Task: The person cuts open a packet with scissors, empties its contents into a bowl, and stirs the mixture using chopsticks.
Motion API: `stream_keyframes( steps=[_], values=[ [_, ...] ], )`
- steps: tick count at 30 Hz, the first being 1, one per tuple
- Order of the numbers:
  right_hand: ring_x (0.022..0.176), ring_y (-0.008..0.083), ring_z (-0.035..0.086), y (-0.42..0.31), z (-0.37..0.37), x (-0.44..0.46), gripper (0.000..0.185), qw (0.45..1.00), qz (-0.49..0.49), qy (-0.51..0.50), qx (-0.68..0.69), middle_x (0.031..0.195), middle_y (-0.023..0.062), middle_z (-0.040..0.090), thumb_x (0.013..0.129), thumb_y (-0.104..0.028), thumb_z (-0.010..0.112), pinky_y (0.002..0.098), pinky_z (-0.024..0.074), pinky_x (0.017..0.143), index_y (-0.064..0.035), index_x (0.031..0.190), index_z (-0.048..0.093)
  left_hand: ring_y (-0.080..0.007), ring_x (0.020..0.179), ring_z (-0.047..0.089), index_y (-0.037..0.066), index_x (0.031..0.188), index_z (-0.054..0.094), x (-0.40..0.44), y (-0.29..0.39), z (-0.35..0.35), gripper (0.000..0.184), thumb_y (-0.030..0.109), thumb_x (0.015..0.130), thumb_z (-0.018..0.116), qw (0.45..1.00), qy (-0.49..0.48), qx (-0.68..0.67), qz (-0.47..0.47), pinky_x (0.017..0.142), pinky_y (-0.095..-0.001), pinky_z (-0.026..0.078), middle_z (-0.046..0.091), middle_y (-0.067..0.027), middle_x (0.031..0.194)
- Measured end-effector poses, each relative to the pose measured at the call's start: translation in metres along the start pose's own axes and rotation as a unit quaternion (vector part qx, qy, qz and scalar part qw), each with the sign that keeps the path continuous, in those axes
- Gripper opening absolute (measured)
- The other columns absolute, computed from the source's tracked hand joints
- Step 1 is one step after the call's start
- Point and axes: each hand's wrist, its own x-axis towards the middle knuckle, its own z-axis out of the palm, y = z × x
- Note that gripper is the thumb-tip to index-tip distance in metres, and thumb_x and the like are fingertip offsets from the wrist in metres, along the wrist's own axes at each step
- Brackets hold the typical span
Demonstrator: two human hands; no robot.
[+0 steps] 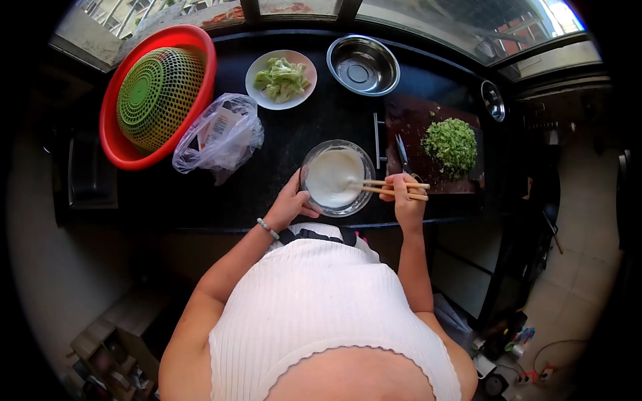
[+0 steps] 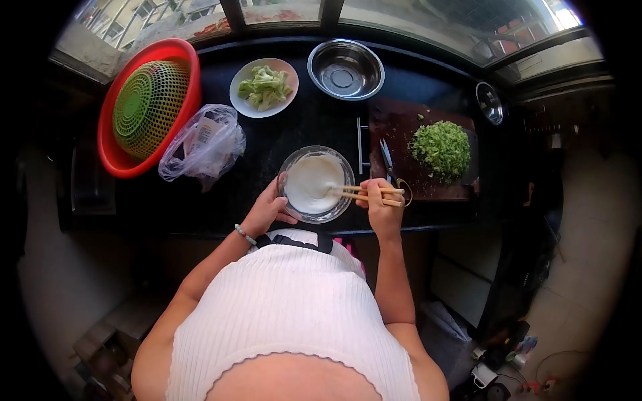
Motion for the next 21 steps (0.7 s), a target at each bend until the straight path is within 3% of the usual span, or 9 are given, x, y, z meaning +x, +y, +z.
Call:
stream_keyframes(
  steps=[4, 6, 8, 10, 14, 16, 18, 20, 21],
  values=[
    [0.066, 0.0111, 0.063, 0.003, 0.032, -0.02, 0.019, 0.986, -0.104, -0.128, -0.011, 0.078, 0.008, 0.065, 0.092, -0.011, 0.054, 0.0205, 0.0531, 0.058, 0.0056, 0.087, 0.063, -0.026, 0.08, 0.066, 0.006, 0.146, 0.011, 0.002, -0.002, 0.002, 0.071, -0.005, 0.079, 0.033, 1.0, 0.013, 0.007, 0.006, 0.062, -0.0293, 0.058, 0.031, -0.016, 0.144],
    [0.068, 0.0133, 0.065, 0.009, 0.01, -0.022, 0.019, 0.997, 0.028, -0.057, 0.034, 0.078, 0.0097, 0.065, 0.092, -0.01, 0.053, 0.0218, 0.0547, 0.06, 0.0066, 0.092, 0.062, -0.0265, 0.08, 0.066, 0.007, 0.146, 0.01, 0.001, 0.002, 0.002, 0.072, -0.006, 0.079, 0.033, 1.0, 0.007, -0.002, 0.004, 0.061, -0.0294, 0.058, 0.03, -0.0164, 0.144],
    [0.069, 0.0141, 0.065, 0.012, 0.011, -0.022, 0.019, 0.998, -0.024, 0.048, 0.035, 0.08, 0.0102, 0.065, 0.092, -0.009, 0.053, 0.0229, 0.0553, 0.061, 0.0066, 0.092, 0.062, -0.0268, 0.08, 0.066, 0.007, 0.146, 0.01, -0.001, -0.003, 0.001, 0.073, -0.007, 0.079, 0.033, 1.0, 0.006, -0.006, -0.001, 0.062, -0.0297, 0.058, 0.03, -0.0167, 0.144],
    [0.068, 0.0156, 0.065, 0.02, 0.034, -0.023, 0.019, 0.989, -0.143, -0.035, -0.006, 0.082, 0.0112, 0.065, 0.093, -0.01, 0.051, 0.0239, 0.0554, 0.065, 0.006, 0.091, 0.062, -0.0271, 0.08, 0.066, 0.008, 0.146, 0.009, 0.003, -0.006, 0.0, 0.073, -0.007, 0.079, 0.033, 1.0, 0.007, -0.005, 0.002, 0.062, -0.0302, 0.058, 0.03, -0.017, 0.144],
    [0.067, 0.0157, 0.066, 0.014, 0.012, -0.028, 0.019, 0.998, 0.017, 0.018, 0.057, 0.081, 0.0116, 0.065, 0.093, -0.009, 0.051, 0.0238, 0.0545, 0.064, 0.0054, 0.092, 0.063, -0.0273, 0.079, 0.066, 0.009, 0.146, 0.011, 0.0, -0.005, 0.001, 0.073, -0.007, 0.078, 0.034, 1.0, 0.012, -0.006, 0.004, 0.063, -0.0307, 0.058, 0.032, -0.0164, 0.142],
    [0.074, 0.0145, 0.065, 0.02, 0.028, -0.026, 0.02, 0.994, -0.092, 0.046, 0.032, 0.082, 0.0101, 0.064, 0.093, -0.009, 0.05, 0.0241, 0.0551, 0.065, 0.0061, 0.093, 0.062, -0.0272, 0.079, 0.066, 0.009, 0.147, 0.011, 0.002, -0.005, 0.0, 0.074, -0.007, 0.078, 0.034, 1.0, 0.013, -0.013, -0.006, 0.062, -0.0304, 0.058, 0.032, -0.0155, 0.142],
    [0.078, 0.0142, 0.065, 0.015, 0.031, -0.029, 0.019, 0.979, -0.167, -0.098, -0.067, 0.082, 0.0096, 0.064, 0.093, -0.008, 0.05, 0.0243, 0.0552, 0.066, 0.0061, 0.093, 0.062, -0.0271, 0.079, 0.066, 0.009, 0.146, 0.012, 0.002, -0.007, 0.001, 0.074, -0.007, 0.078, 0.035, 1.0, 0.011, -0.015, -0.008, 0.062, -0.0303, 0.058, 0.033, -0.0149, 0.142],
    [0.071, 0.0137, 0.065, 0.008, 0.013, -0.029, 0.018, 0.993, 0.037, -0.097, 0.06, 0.081, 0.0097, 0.065, 0.093, -0.007, 0.051, 0.0225, 0.0551, 0.062, 0.0045, 0.094, 0.063, -0.0269, 0.08, 0.067, 0.008, 0.146, 0.012, 0.003, -0.008, -0.001, 0.074, -0.007, 0.078, 0.035, 1.0, 0.01, -0.01, 0.003, 0.062, -0.0303, 0.058, 0.033, -0.0144, 0.142],
    [0.07, 0.0135, 0.065, 0.011, 0.008, -0.025, 0.017, 0.998, 0.008, -0.034, 0.043, 0.08, 0.0097, 0.065, 0.093, -0.008, 0.051, 0.0219, 0.0548, 0.061, 0.0044, 0.094, 0.064, -0.0265, 0.08, 0.067, 0.009, 0.146, 0.012, 0.002, -0.008, -0.001, 0.073, -0.006, 0.078, 0.035, 1.0, 0.012, -0.016, 0.001, 0.062, -0.0302, 0.058, 0.035, -0.0141, 0.14]
  ],
)
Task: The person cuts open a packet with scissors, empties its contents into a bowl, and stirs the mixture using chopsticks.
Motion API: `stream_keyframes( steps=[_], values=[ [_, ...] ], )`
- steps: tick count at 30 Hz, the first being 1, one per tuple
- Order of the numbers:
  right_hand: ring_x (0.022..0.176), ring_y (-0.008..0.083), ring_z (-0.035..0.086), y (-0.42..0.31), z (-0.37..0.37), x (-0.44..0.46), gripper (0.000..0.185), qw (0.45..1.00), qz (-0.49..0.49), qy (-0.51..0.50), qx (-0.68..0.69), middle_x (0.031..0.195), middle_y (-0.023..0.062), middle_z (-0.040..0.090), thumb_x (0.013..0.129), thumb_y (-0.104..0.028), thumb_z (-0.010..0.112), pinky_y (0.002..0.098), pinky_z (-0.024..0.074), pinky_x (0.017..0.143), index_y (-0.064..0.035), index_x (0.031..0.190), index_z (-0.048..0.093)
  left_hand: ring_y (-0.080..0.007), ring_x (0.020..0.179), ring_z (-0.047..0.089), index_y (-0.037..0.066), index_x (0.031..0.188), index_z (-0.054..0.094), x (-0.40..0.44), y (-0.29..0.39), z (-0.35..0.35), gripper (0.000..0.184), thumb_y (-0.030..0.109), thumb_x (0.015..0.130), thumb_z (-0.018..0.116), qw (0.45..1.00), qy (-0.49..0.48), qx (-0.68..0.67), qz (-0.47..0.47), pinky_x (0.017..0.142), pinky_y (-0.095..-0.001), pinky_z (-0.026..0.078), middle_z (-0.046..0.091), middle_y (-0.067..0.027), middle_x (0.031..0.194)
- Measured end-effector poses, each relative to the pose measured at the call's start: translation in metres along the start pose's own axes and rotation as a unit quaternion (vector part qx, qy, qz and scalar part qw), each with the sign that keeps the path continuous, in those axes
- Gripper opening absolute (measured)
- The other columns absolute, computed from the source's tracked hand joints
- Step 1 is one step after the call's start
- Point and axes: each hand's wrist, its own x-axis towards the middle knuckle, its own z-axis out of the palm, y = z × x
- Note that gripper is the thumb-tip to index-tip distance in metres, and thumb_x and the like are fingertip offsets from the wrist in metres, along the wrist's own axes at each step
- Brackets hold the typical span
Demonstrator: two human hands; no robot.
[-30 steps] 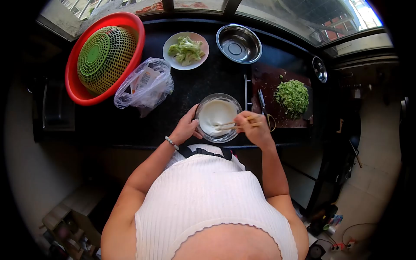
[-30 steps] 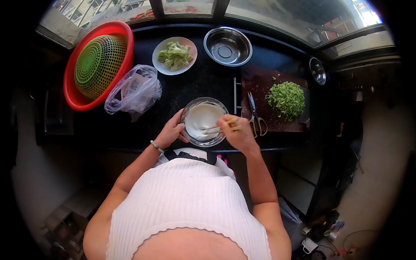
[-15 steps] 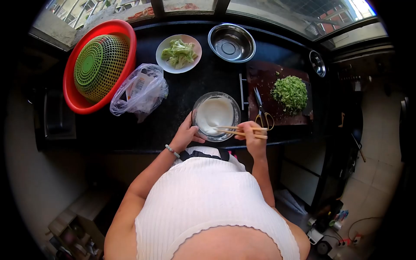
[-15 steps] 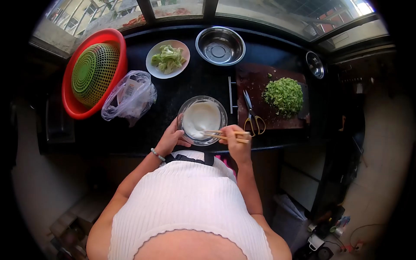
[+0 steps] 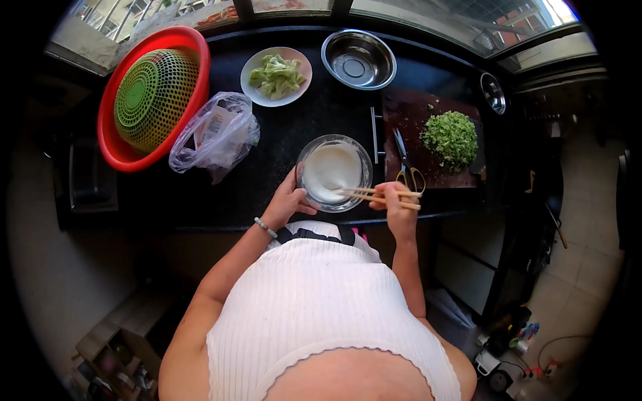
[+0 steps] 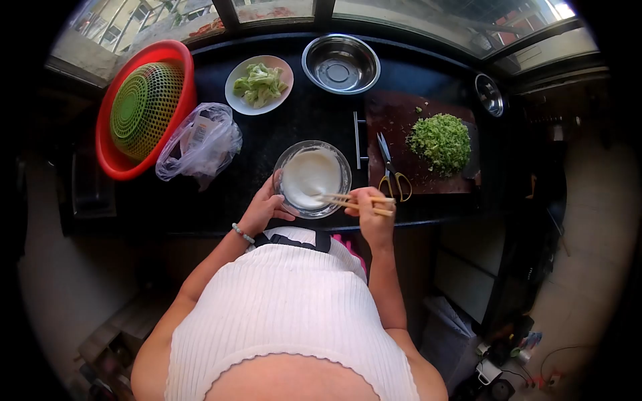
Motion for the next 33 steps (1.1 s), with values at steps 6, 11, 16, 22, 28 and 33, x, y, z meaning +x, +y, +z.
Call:
stream_keyframes(
  steps=[6, 11, 16, 22, 28, 33],
  values=[
    [0.073, 0.0131, 0.066, 0.004, 0.003, 0.0, 0.017, 0.996, 0.02, -0.084, 0.024, 0.08, 0.0097, 0.065, 0.092, -0.008, 0.053, 0.0224, 0.0539, 0.063, 0.005, 0.093, 0.064, -0.0266, 0.081, 0.066, 0.008, 0.147, 0.011, -0.002, 0.005, 0.002, 0.072, -0.005, 0.08, 0.035, 1.0, -0.001, 0.015, -0.001, 0.064, -0.03, 0.058, 0.036, -0.0166, 0.139],
    [0.07, 0.015, 0.065, -0.009, 0.016, 0.006, 0.015, 0.956, -0.228, -0.096, -0.155, 0.079, 0.0097, 0.065, 0.09, -0.009, 0.056, 0.0238, 0.0536, 0.06, 0.004, 0.092, 0.064, -0.027, 0.08, 0.066, 0.009, 0.147, 0.01, 0.0, 0.005, 0.004, 0.073, -0.005, 0.079, 0.034, 1.0, 0.002, 0.01, -0.011, 0.063, -0.0307, 0.058, 0.039, -0.0179, 0.136],
    [0.071, 0.0134, 0.065, -0.002, 0.0, 0.016, 0.018, 0.995, -0.083, 0.044, -0.019, 0.081, 0.0097, 0.066, 0.092, -0.008, 0.052, 0.0221, 0.0546, 0.061, 0.0046, 0.089, 0.064, -0.0263, 0.077, 0.067, 0.011, 0.146, 0.012, 0.002, 0.001, 0.001, 0.075, -0.006, 0.076, 0.034, 1.0, -0.012, -0.01, -0.008, 0.061, -0.031, 0.059, 0.043, -0.0176, 0.132],
    [0.071, 0.0109, 0.064, 0.007, -0.01, 0.015, 0.017, 0.998, -0.047, -0.03, -0.018, 0.081, 0.0077, 0.065, 0.092, -0.009, 0.053, 0.021, 0.0551, 0.062, 0.0043, 0.09, 0.064, -0.0269, 0.084, 0.066, 0.012, 0.146, 0.011, -0.001, 0.003, 0.003, 0.075, -0.005, 0.078, 0.035, 1.0, -0.02, 0.0, -0.007, 0.064, -0.0312, 0.059, 0.041, -0.017, 0.133],
    [0.074, 0.0139, 0.065, 0.002, -0.008, 0.015, 0.017, 0.998, -0.007, -0.052, 0.029, 0.084, 0.0086, 0.065, 0.092, -0.008, 0.053, 0.0226, 0.0554, 0.066, 0.0044, 0.095, 0.064, -0.0286, 0.092, 0.064, 0.012, 0.147, 0.006, 0.001, 0.004, 0.007, 0.074, -0.005, 0.081, 0.034, 0.999, -0.027, 0.019, -0.019, 0.07, -0.033, 0.058, 0.035, -0.0169, 0.139],
    [0.075, 0.0144, 0.066, -0.001, 0.001, 0.009, 0.017, 0.987, -0.007, -0.156, 0.029, 0.082, 0.0114, 0.065, 0.093, -0.008, 0.051, 0.0234, 0.055, 0.069, 0.0051, 0.096, 0.062, -0.0288, 0.093, 0.064, 0.012, 0.147, 0.007, 0.001, 0.006, 0.008, 0.074, -0.006, 0.081, 0.035, 0.999, -0.027, 0.019, -0.027, 0.07, -0.033, 0.058, 0.034, -0.0167, 0.139]
  ],
)
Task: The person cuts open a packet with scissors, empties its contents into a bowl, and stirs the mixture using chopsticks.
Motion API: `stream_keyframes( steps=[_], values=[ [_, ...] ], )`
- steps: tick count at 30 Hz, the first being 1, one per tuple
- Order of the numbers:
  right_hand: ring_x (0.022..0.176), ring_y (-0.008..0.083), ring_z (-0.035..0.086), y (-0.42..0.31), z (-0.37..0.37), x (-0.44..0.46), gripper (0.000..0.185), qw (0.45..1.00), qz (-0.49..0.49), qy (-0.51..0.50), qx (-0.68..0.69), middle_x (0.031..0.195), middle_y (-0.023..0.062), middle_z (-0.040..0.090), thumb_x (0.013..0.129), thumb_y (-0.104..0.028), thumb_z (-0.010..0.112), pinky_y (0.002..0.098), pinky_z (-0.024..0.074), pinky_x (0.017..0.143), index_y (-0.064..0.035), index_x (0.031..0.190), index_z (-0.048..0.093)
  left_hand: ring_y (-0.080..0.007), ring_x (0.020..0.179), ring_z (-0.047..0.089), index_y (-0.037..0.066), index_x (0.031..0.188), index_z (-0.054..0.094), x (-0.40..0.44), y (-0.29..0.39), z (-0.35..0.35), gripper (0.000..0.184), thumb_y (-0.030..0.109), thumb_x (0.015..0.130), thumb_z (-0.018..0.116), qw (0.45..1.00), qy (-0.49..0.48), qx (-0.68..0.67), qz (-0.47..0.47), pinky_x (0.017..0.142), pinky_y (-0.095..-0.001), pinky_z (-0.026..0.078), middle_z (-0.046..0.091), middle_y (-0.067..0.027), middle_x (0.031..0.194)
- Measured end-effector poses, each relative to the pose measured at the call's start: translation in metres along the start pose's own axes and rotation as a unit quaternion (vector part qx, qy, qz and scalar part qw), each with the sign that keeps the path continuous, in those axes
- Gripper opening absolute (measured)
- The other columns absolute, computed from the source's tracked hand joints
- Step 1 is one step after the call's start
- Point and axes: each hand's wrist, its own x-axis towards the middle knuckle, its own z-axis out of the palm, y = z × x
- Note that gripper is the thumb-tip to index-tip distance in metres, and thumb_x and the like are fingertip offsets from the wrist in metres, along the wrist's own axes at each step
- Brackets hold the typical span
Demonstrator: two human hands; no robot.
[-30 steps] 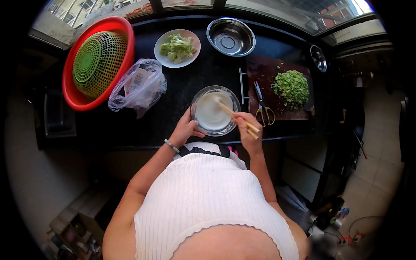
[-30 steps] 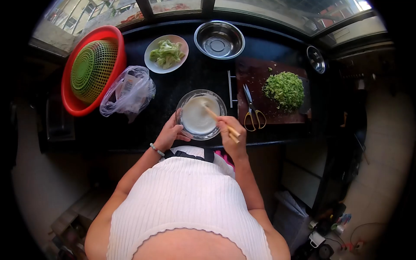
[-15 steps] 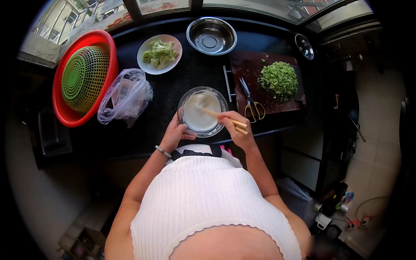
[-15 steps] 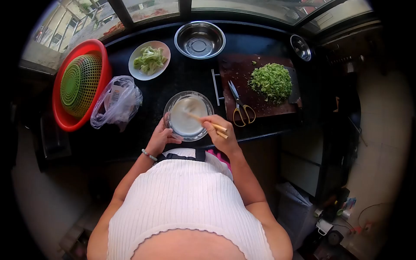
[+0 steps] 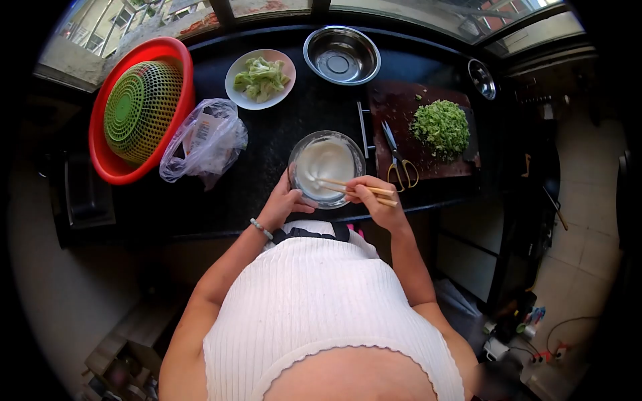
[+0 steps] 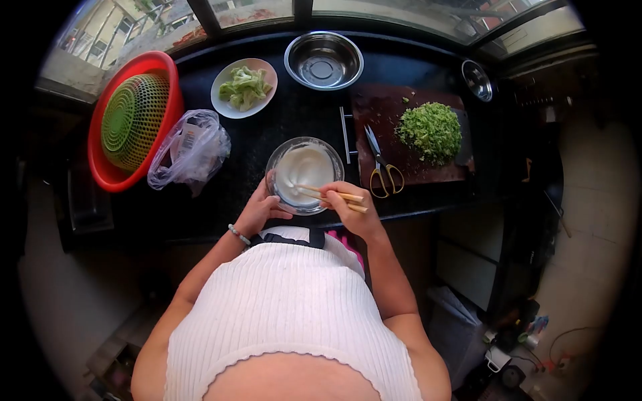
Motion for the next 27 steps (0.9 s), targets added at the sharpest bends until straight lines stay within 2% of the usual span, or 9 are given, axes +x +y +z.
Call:
stream_keyframes(
  steps=[3, 6, 8, 12, 16, 20, 22, 25, 27],
  values=[
    [0.075, 0.0151, 0.066, -0.001, -0.03, 0.007, 0.019, 0.985, 0.006, 0.165, -0.042, 0.083, 0.0113, 0.065, 0.094, -0.008, 0.049, 0.0241, 0.054, 0.069, 0.0063, 0.096, 0.061, -0.0285, 0.092, 0.064, 0.012, 0.147, 0.007, -0.001, -0.001, 0.0, 0.075, -0.007, 0.08, 0.035, 1.0, 0.0, -0.007, 0.011, 0.07, -0.0325, 0.058, 0.034, -0.0168, 0.139],
    [0.073, 0.0137, 0.065, 0.013, -0.005, 0.011, 0.018, 0.981, -0.143, 0.035, -0.128, 0.082, 0.0087, 0.064, 0.093, -0.009, 0.05, 0.0243, 0.0563, 0.065, 0.0038, 0.093, 0.063, -0.0283, 0.091, 0.064, 0.011, 0.147, 0.007, -0.001, 0.001, 0.002, 0.076, -0.008, 0.079, 0.035, 1.0, -0.001, -0.006, 0.013, 0.07, -0.0318, 0.058, 0.035, -0.0169, 0.138],
    [0.073, 0.0133, 0.065, 0.005, -0.014, 0.005, 0.019, 0.998, 0.023, 0.043, 0.038, 0.083, 0.0096, 0.064, 0.094, -0.009, 0.05, 0.0234, 0.056, 0.065, 0.004, 0.092, 0.063, -0.0282, 0.091, 0.064, 0.011, 0.147, 0.007, 0.0, 0.003, 0.001, 0.076, -0.008, 0.079, 0.036, 1.0, 0.002, -0.004, 0.017, 0.07, -0.0315, 0.058, 0.035, -0.017, 0.138],
    [0.074, 0.0133, 0.065, 0.007, -0.013, 0.016, 0.017, 0.981, -0.129, 0.123, -0.081, 0.083, 0.0108, 0.065, 0.093, -0.008, 0.051, 0.023, 0.0557, 0.066, 0.0046, 0.094, 0.063, -0.0277, 0.091, 0.064, 0.011, 0.147, 0.007, 0.0, -0.001, 0.0, 0.077, -0.008, 0.078, 0.037, 1.0, 0.002, -0.006, 0.017, 0.069, -0.0308, 0.058, 0.036, -0.0171, 0.137],
    [0.074, 0.0117, 0.064, 0.0, -0.03, 0.007, 0.017, 0.996, 0.058, 0.072, 0.017, 0.082, 0.0097, 0.065, 0.093, -0.01, 0.053, 0.0222, 0.0553, 0.064, 0.0034, 0.093, 0.064, -0.0275, 0.091, 0.064, 0.01, 0.147, 0.008, 0.002, -0.003, -0.002, 0.077, -0.007, 0.078, 0.038, 1.0, 0.008, -0.005, 0.025, 0.069, -0.0308, 0.058, 0.038, -0.0171, 0.136],
    [0.072, 0.0106, 0.064, 0.001, -0.009, 0.017, 0.018, 0.979, -0.129, 0.061, -0.148, 0.079, 0.0088, 0.065, 0.093, -0.009, 0.051, 0.0234, 0.0536, 0.067, 0.0046, 0.093, 0.063, -0.0273, 0.091, 0.064, 0.009, 0.147, 0.008, 0.003, -0.004, -0.002, 0.077, -0.007, 0.078, 0.039, 1.0, 0.006, -0.004, 0.018, 0.069, -0.0309, 0.058, 0.037, -0.0173, 0.136],
    [0.072, 0.0106, 0.064, -0.004, -0.01, 0.01, 0.018, 0.999, 0.017, -0.012, 0.024, 0.079, 0.0092, 0.065, 0.094, -0.009, 0.051, 0.0234, 0.0537, 0.066, 0.0046, 0.093, 0.063, -0.0272, 0.09, 0.064, 0.009, 0.147, 0.008, 0.0, 0.001, 0.0, 0.077, -0.007, 0.078, 0.038, 1.0, 0.009, 0.002, 0.012, 0.069, -0.031, 0.058, 0.038, -0.0173, 0.136],
    [0.071, 0.0111, 0.064, -0.005, -0.034, 0.018, 0.019, 0.987, -0.024, 0.155, -0.036, 0.08, 0.0099, 0.065, 0.094, -0.01, 0.05, 0.023, 0.0537, 0.066, 0.0043, 0.093, 0.063, -0.0268, 0.09, 0.065, 0.009, 0.147, 0.008, 0.001, -0.003, -0.001, 0.077, -0.007, 0.078, 0.038, 1.0, 0.011, 0.004, 0.017, 0.069, -0.0309, 0.058, 0.038, -0.0173, 0.136],
    [0.072, 0.0116, 0.065, 0.004, -0.015, 0.021, 0.019, 0.99, -0.098, 0.053, -0.082, 0.082, 0.0098, 0.065, 0.093, -0.011, 0.052, 0.023, 0.0535, 0.067, 0.0042, 0.094, 0.063, -0.0267, 0.089, 0.065, 0.009, 0.147, 0.007, 0.003, -0.004, -0.001, 0.077, -0.007, 0.078, 0.038, 1.0, 0.012, 0.007, 0.022, 0.068, -0.0309, 0.058, 0.038, -0.0173, 0.136]
  ],
)
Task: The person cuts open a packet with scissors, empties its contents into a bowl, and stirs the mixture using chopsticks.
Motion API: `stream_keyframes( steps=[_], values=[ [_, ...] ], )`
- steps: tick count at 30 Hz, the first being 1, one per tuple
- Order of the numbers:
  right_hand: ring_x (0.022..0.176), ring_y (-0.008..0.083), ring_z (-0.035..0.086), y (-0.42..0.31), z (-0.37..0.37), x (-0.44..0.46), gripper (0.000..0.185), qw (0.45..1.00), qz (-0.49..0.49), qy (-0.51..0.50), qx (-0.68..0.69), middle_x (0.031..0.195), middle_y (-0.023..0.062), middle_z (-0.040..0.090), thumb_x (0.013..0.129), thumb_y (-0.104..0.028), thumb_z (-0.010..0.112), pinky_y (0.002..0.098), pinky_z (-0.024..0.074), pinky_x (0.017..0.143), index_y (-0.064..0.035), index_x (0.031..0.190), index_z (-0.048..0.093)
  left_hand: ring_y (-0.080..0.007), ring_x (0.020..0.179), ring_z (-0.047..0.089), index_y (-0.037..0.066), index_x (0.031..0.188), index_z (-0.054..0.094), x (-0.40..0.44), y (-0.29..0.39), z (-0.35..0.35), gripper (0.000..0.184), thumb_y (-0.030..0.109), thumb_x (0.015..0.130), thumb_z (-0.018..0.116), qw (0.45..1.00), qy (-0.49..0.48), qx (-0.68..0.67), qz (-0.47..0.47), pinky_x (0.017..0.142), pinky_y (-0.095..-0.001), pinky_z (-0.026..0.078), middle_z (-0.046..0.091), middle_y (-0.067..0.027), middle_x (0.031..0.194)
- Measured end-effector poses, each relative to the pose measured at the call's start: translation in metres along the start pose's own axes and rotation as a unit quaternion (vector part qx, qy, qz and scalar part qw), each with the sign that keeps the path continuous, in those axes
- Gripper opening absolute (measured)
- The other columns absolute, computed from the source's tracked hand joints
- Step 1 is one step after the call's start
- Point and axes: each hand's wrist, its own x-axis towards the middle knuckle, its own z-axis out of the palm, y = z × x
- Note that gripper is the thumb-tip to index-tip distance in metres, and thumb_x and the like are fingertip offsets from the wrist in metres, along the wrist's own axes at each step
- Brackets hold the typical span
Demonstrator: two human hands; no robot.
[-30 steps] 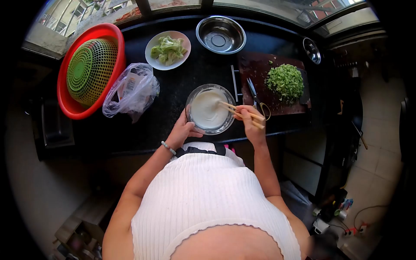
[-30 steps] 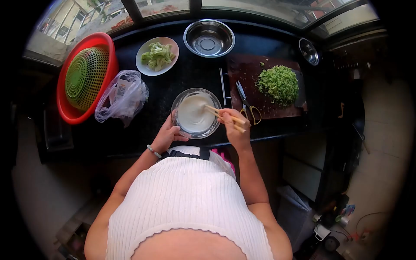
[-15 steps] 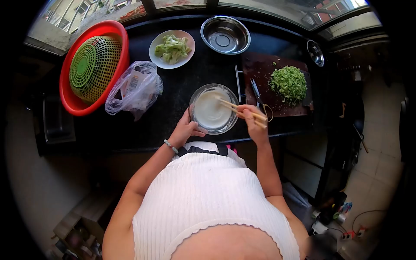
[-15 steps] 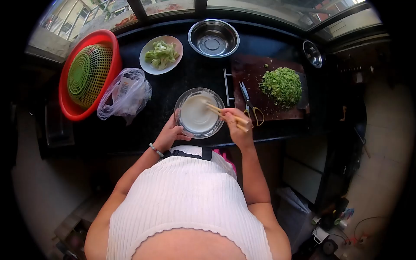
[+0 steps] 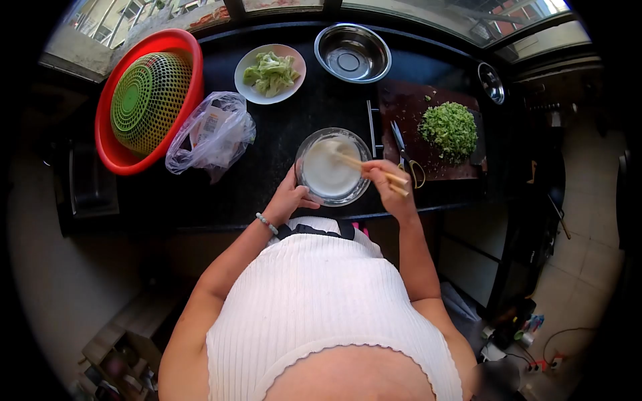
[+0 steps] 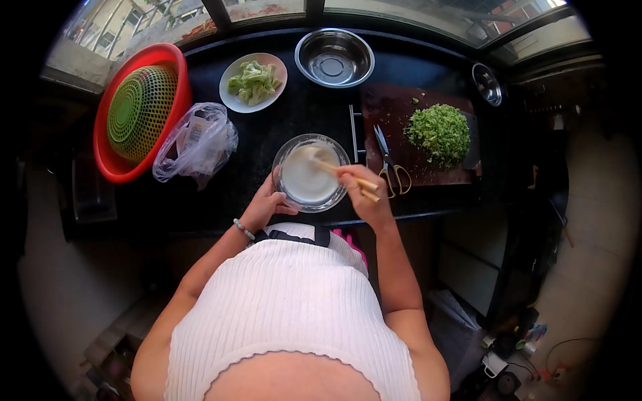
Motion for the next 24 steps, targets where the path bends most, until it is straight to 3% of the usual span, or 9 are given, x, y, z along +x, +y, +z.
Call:
stream_keyframes(
  steps=[3, 7, 11, 13, 15, 16, 20, 21, 24],
  values=[
    [0.071, 0.0114, 0.065, -0.009, -0.013, -0.005, 0.018, 0.988, 0.132, -0.039, 0.065, 0.081, 0.0096, 0.066, 0.093, -0.009, 0.052, 0.0208, 0.0549, 0.063, 0.0045, 0.093, 0.064, -0.0267, 0.09, 0.064, 0.01, 0.147, 0.007, -0.001, 0.003, -0.001, 0.078, -0.007, 0.078, 0.038, 1.0, -0.006, -0.006, -0.02, 0.069, -0.0309, 0.058, 0.037, -0.0173, 0.136],
    [0.072, 0.0113, 0.065, -0.009, -0.001, 0.005, 0.015, 0.992, -0.081, 0.001, -0.098, 0.081, 0.0095, 0.066, 0.091, -0.007, 0.054, 0.0221, 0.0561, 0.064, 0.0043, 0.094, 0.064, -0.0263, 0.09, 0.065, 0.011, 0.147, 0.007, 0.001, -0.003, -0.001, 0.077, -0.006, 0.08, 0.04, 1.0, 0.003, -0.001, 0.002, 0.068, -0.0311, 0.058, 0.04, -0.0176, 0.134],
    [0.071, 0.0117, 0.065, -0.011, -0.024, 0.002, 0.016, 0.991, 0.129, -0.016, 0.021, 0.083, 0.0098, 0.066, 0.091, -0.008, 0.054, 0.0216, 0.0556, 0.064, 0.0044, 0.096, 0.064, -0.0267, 0.091, 0.065, 0.01, 0.147, 0.007, 0.0, 0.001, -0.001, 0.077, -0.006, 0.08, 0.04, 1.0, 0.002, 0.0, -0.01, 0.069, -0.031, 0.058, 0.041, -0.0175, 0.134],
    [0.07, 0.0122, 0.065, -0.013, -0.015, 0.007, 0.017, 0.996, 0.049, 0.074, -0.005, 0.081, 0.0095, 0.066, 0.092, -0.008, 0.053, 0.0215, 0.0556, 0.063, 0.004, 0.094, 0.064, -0.0269, 0.091, 0.065, 0.01, 0.147, 0.007, 0.002, -0.004, -0.002, 0.076, -0.006, 0.08, 0.04, 1.0, 0.0, -0.005, 0.003, 0.069, -0.0308, 0.058, 0.041, -0.0173, 0.134],
    [0.068, 0.0125, 0.066, -0.014, 0.002, 0.003, 0.018, 0.991, -0.08, -0.059, -0.086, 0.078, 0.0094, 0.067, 0.093, -0.008, 0.051, 0.0212, 0.0556, 0.062, 0.0032, 0.09, 0.064, -0.0269, 0.09, 0.065, 0.01, 0.147, 0.008, 0.001, -0.002, -0.001, 0.076, -0.007, 0.079, 0.04, 1.0, -0.006, -0.008, -0.003, 0.069, -0.0305, 0.058, 0.041, -0.0171, 0.134],
    [0.07, 0.0122, 0.065, -0.015, 0.007, -0.006, 0.019, 0.989, 0.084, -0.086, 0.085, 0.078, 0.0094, 0.066, 0.093, -0.009, 0.05, 0.0216, 0.0549, 0.064, 0.0034, 0.089, 0.064, -0.0268, 0.09, 0.065, 0.01, 0.147, 0.008, -0.001, 0.002, 0.0, 0.077, -0.007, 0.079, 0.04, 1.0, -0.008, -0.006, -0.01, 0.069, -0.0304, 0.058, 0.041, -0.017, 0.134],
    [0.073, 0.0103, 0.063, -0.015, -0.017, 0.008, 0.018, 0.993, 0.075, 0.093, 0.007, 0.079, 0.0092, 0.065, 0.093, -0.008, 0.051, 0.0222, 0.0536, 0.066, 0.0049, 0.092, 0.064, -0.0273, 0.09, 0.065, 0.01, 0.147, 0.006, 0.0, 0.002, 0.001, 0.079, -0.008, 0.078, 0.039, 1.0, 0.0, 0.004, -0.01, 0.069, -0.0307, 0.058, 0.04, -0.0171, 0.135],
    [0.071, 0.0096, 0.063, -0.001, -0.006, 0.008, 0.018, 0.999, -0.02, 0.041, -0.026, 0.078, 0.0083, 0.065, 0.093, -0.009, 0.051, 0.0211, 0.0551, 0.062, 0.0039, 0.091, 0.064, -0.0274, 0.089, 0.065, 0.01, 0.147, 0.006, 0.0, 0.001, 0.001, 0.079, -0.008, 0.078, 0.039, 1.0, -0.002, 0.0, -0.013, 0.069, -0.0307, 0.058, 0.04, -0.0171, 0.135],
    [0.071, 0.0099, 0.063, -0.014, -0.004, -0.002, 0.018, 0.99, 0.094, -0.081, 0.069, 0.077, 0.0074, 0.065, 0.092, -0.01, 0.053, 0.0211, 0.0556, 0.06, 0.0033, 0.091, 0.065, -0.0277, 0.089, 0.065, 0.009, 0.147, 0.006, 0.001, 0.003, -0.001, 0.079, -0.008, 0.077, 0.039, 1.0, -0.005, -0.006, -0.01, 0.069, -0.0307, 0.058, 0.039, -0.017, 0.135]
  ],
)
